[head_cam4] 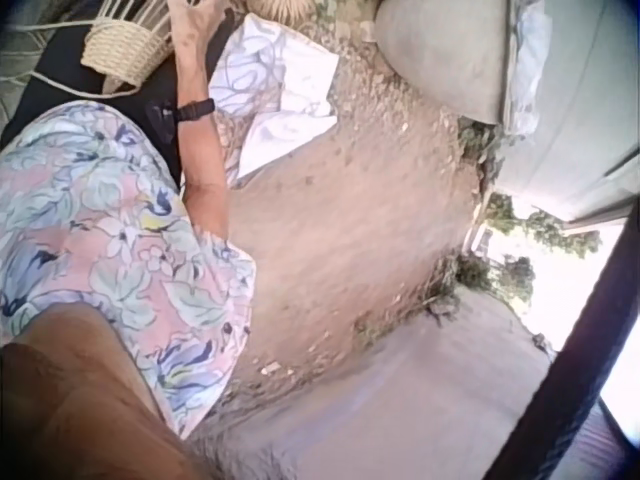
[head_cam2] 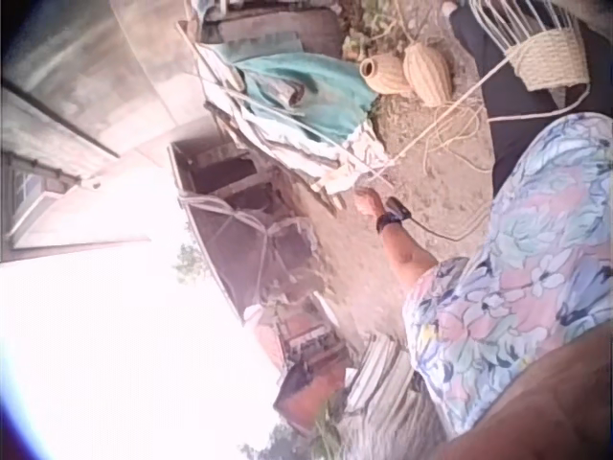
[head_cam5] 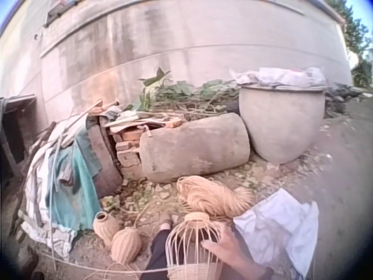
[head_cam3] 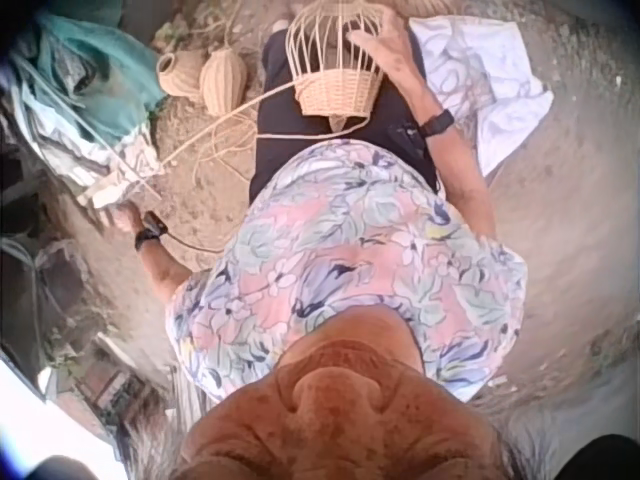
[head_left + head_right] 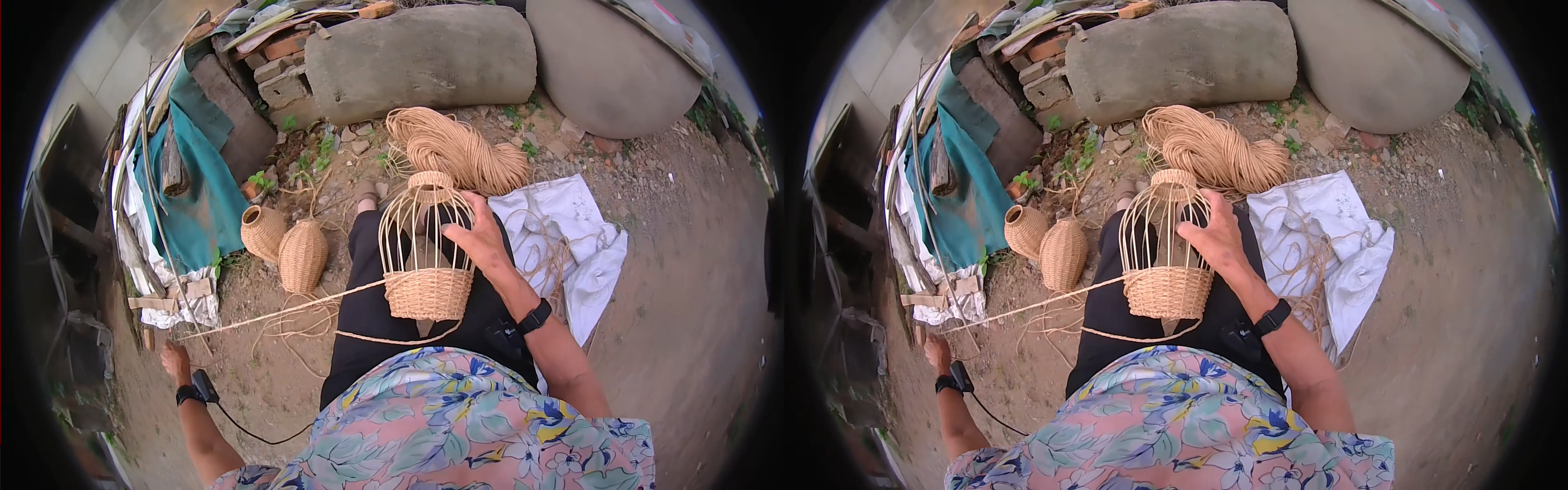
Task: Weaving a small decorative basket using flexible natural fibers.
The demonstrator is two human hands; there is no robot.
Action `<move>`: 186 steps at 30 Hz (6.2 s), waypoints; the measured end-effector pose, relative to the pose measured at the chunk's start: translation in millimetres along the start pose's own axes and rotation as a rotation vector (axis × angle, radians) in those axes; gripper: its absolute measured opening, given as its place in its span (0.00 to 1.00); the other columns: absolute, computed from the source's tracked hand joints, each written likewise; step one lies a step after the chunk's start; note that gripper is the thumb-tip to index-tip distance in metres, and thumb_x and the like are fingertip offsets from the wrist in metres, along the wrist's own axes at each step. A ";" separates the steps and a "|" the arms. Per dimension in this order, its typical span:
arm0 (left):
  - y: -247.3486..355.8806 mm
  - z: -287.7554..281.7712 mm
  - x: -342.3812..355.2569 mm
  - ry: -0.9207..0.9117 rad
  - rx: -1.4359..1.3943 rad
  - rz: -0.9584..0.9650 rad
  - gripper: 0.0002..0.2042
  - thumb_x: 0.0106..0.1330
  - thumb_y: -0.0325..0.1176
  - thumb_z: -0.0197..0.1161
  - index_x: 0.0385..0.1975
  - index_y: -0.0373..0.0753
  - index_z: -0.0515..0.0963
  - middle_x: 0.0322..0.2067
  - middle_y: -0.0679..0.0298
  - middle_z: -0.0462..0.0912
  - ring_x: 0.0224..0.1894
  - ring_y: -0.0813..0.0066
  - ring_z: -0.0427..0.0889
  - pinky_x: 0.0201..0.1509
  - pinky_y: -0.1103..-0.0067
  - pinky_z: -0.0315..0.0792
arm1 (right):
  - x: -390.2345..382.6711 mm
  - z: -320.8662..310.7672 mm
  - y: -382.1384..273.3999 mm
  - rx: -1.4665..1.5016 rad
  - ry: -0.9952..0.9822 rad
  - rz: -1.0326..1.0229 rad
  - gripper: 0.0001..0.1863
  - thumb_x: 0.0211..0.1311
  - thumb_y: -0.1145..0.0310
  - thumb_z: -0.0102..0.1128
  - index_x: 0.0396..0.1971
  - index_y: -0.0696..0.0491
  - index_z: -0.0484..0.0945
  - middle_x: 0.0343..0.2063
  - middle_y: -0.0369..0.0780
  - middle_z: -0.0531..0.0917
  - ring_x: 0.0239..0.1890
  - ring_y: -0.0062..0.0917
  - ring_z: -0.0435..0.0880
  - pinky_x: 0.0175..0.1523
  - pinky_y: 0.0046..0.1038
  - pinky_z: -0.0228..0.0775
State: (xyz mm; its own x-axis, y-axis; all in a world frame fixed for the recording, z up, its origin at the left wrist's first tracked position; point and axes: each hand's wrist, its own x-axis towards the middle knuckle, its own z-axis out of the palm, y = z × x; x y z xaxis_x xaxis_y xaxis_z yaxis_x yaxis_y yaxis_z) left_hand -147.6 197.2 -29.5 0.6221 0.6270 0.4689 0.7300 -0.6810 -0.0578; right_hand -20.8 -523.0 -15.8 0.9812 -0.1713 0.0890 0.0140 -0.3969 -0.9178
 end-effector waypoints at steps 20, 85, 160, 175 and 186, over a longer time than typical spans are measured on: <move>397.3 -209.8 -170.3 -0.669 -1.312 1.139 0.18 0.73 0.43 0.52 0.50 0.34 0.74 0.45 0.57 0.80 0.50 0.67 0.79 0.54 0.74 0.73 | -1.0 -60.3 -90.7 -0.170 0.384 -0.789 0.40 0.40 0.74 0.65 0.59 0.56 0.63 0.61 0.52 0.64 0.64 0.45 0.63 0.67 0.42 0.54; 407.6 -211.9 -231.2 -1.220 -1.656 0.690 0.15 0.63 0.30 0.63 0.49 0.37 0.75 0.25 0.66 0.78 0.23 0.78 0.76 0.27 0.82 0.71 | 4.8 9.2 -28.6 -0.179 0.001 -0.191 0.36 0.50 0.57 0.63 0.59 0.56 0.65 0.58 0.49 0.68 0.62 0.46 0.65 0.65 0.41 0.57; 368.3 -168.5 -159.4 -0.194 -0.907 0.843 0.15 0.50 0.27 0.62 0.40 0.43 0.81 0.27 0.59 0.71 0.32 0.59 0.76 0.35 0.68 0.72 | 8.0 7.4 38.3 0.324 -0.106 -0.148 0.26 0.50 0.69 0.57 0.53 0.57 0.67 0.50 0.43 0.74 0.54 0.31 0.74 0.48 0.28 0.70; 358.1 -134.2 -134.3 -0.061 -0.778 0.734 0.04 0.51 0.31 0.61 0.21 0.39 0.77 0.23 0.55 0.78 0.26 0.55 0.80 0.28 0.64 0.74 | 7.3 5.5 38.6 0.320 -0.112 -0.150 0.26 0.50 0.69 0.59 0.51 0.56 0.69 0.50 0.41 0.74 0.53 0.30 0.74 0.47 0.26 0.71; 380.1 -184.9 -171.6 -0.349 -1.031 1.131 0.08 0.56 0.30 0.63 0.35 0.43 0.83 0.27 0.60 0.76 0.30 0.61 0.79 0.33 0.68 0.73 | 7.0 6.0 44.2 0.333 -0.128 -0.145 0.24 0.52 0.67 0.58 0.51 0.56 0.70 0.50 0.39 0.75 0.53 0.28 0.73 0.50 0.26 0.68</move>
State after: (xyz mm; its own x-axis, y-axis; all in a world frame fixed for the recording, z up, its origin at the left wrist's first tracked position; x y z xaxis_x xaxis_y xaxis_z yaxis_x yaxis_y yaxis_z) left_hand -29.1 -239.1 31.0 0.8303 -0.4140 0.3730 -0.5519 -0.7039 0.4472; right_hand -12.1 -536.2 -58.1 0.9803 -0.0122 0.1973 0.1954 -0.0904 -0.9765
